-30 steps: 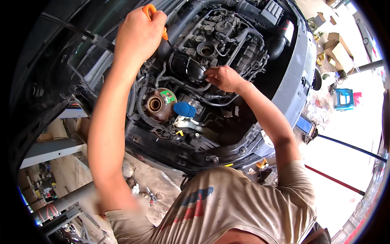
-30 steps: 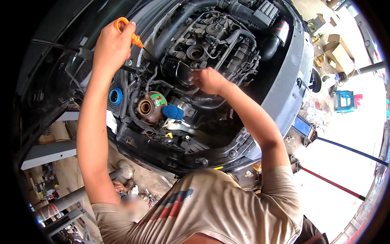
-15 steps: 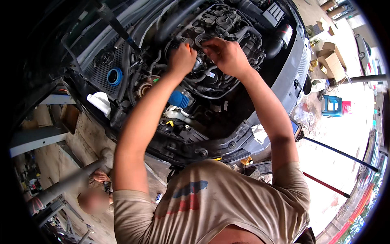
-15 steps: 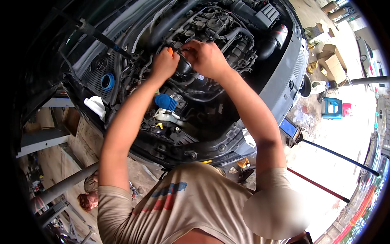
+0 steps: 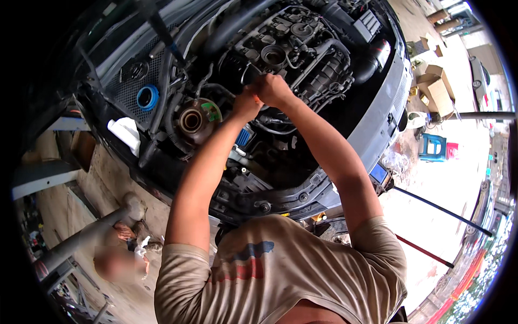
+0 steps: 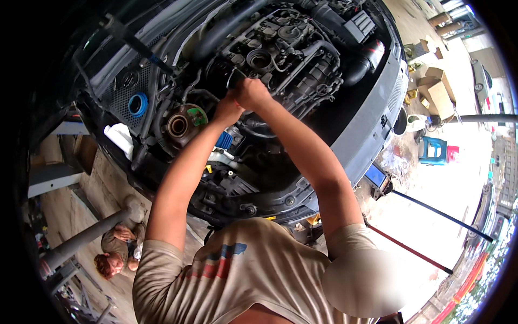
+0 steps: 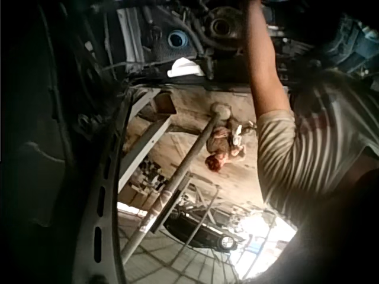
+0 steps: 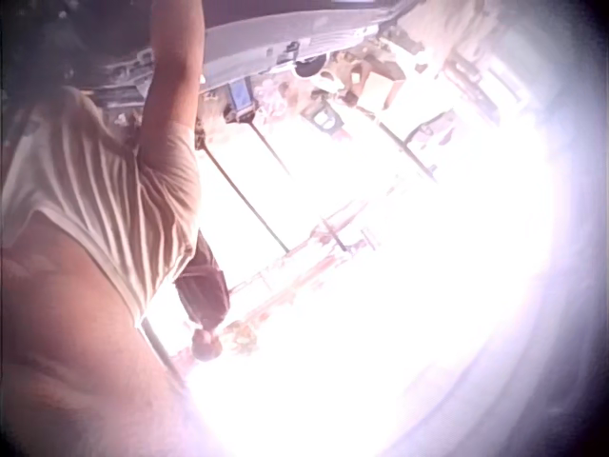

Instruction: The person opens the hood of a car and pours engine oil from a yellow bottle into the engine. They then check the oil level with a dipstick, wipe it clean, and reinsert it. Finally, they pour pink coolant from a pink jug into the coolant reservoir.

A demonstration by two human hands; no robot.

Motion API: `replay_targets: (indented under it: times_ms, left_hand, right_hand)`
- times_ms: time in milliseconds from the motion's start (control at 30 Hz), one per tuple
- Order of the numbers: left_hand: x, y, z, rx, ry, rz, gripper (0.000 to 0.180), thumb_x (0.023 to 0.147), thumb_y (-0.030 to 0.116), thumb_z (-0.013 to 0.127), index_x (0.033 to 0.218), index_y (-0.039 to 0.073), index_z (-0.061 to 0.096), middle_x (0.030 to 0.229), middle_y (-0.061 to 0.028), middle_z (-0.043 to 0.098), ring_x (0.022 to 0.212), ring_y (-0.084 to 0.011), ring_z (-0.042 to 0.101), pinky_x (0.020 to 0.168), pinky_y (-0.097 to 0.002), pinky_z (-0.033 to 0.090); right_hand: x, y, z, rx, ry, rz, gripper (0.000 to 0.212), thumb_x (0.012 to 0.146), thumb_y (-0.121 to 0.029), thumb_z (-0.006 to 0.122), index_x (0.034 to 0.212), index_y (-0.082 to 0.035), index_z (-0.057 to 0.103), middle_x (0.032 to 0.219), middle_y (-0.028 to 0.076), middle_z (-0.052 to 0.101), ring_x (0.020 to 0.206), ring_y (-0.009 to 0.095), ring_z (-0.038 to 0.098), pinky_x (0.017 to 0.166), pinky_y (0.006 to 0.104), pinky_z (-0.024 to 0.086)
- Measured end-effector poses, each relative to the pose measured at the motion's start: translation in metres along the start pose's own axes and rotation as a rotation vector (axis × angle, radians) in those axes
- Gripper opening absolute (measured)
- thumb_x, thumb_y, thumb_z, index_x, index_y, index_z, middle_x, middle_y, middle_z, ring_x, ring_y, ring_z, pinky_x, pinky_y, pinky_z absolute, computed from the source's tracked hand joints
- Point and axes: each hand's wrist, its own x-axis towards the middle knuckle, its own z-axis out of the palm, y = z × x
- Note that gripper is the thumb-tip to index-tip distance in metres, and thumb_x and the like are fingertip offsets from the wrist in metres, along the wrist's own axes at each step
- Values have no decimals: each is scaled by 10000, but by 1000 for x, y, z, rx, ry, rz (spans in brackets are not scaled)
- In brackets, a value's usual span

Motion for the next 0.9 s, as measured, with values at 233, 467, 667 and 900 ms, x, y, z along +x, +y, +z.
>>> replay_targets:
  times_ms: [233,467,667,900]
  left_hand:
    - [-69,20,-46,-234,-36,-226,542,868,166,662,1307,52,365,804,-80,637,644,-151,606,607,-299,487]
    - [-245,45,-28,-681,22,-346,261,902,176,633,1106,50,531,704,-72,598,629,-163,607,590,-304,467]
    - [-317,36,-4,-612,62,-342,149,899,142,621,1012,59,572,701,-81,619,596,-179,611,558,-309,462]
    - [-321,34,6,-694,110,-236,107,875,90,622,945,28,569,645,-91,593,548,-206,585,532,-322,456]
  right_hand:
    - [10,-13,8,-498,-299,-286,247,880,-326,528,993,-200,708,898,120,687,862,291,683,698,368,556]
    - [24,-10,11,-722,-432,-335,183,810,-233,616,966,-195,705,916,83,694,870,290,688,691,378,568]
    - [28,39,83,-177,-236,304,405,789,-446,687,854,-47,705,710,97,679,645,218,662,581,360,506]
    - [23,-7,52,321,-537,721,266,923,-326,582,874,-80,671,645,-6,545,476,89,397,424,239,281]
